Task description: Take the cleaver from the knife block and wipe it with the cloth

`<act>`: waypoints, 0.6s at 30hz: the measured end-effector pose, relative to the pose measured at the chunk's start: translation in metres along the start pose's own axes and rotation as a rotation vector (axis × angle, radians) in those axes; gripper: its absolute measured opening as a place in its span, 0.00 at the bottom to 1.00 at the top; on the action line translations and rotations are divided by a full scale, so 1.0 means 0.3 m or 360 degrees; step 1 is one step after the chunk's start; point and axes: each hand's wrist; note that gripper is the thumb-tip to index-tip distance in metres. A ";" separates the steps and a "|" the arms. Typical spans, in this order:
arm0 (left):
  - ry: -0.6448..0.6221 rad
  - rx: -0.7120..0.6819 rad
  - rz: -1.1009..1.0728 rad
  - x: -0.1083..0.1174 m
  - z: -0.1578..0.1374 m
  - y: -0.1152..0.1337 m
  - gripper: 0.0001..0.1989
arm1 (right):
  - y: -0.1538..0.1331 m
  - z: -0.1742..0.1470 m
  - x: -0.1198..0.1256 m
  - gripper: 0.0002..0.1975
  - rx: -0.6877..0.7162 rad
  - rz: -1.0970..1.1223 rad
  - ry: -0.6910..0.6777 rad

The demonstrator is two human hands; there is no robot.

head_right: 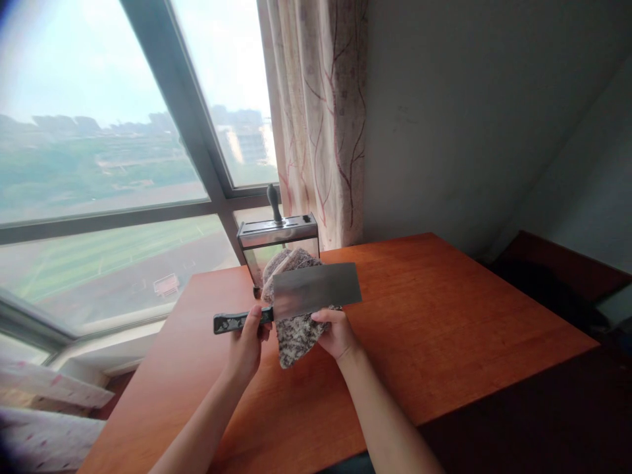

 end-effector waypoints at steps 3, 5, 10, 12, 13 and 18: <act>0.0134 0.0010 -0.0128 0.017 0.024 0.001 0.20 | -0.033 -0.003 0.016 0.09 0.0163 0.0122 0.0065; 0.0226 0.0029 -0.0248 0.023 0.042 0.011 0.20 | -0.059 -0.007 0.031 0.13 0.0293 0.0196 0.0114; 0.0301 0.0087 -0.0461 0.014 0.062 0.031 0.20 | -0.095 -0.016 0.049 0.18 0.0384 0.0266 0.0130; 0.0281 0.0130 -0.0485 0.004 0.057 0.026 0.19 | -0.090 -0.015 0.041 0.18 0.0385 0.0268 0.0124; 0.0272 0.0153 -0.0489 -0.001 0.053 0.021 0.19 | -0.083 -0.013 0.035 0.17 0.0374 0.0257 0.0116; 0.0262 0.0233 -0.0370 -0.022 0.021 -0.004 0.21 | -0.025 0.001 -0.008 0.16 0.0190 0.0121 0.0039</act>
Point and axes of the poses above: each hand's wrist, its own z-axis towards the middle knuckle, its own x-axis out of the back of the hand, y = z × x, and after that the axes turned 12 degrees about -x, right-handed
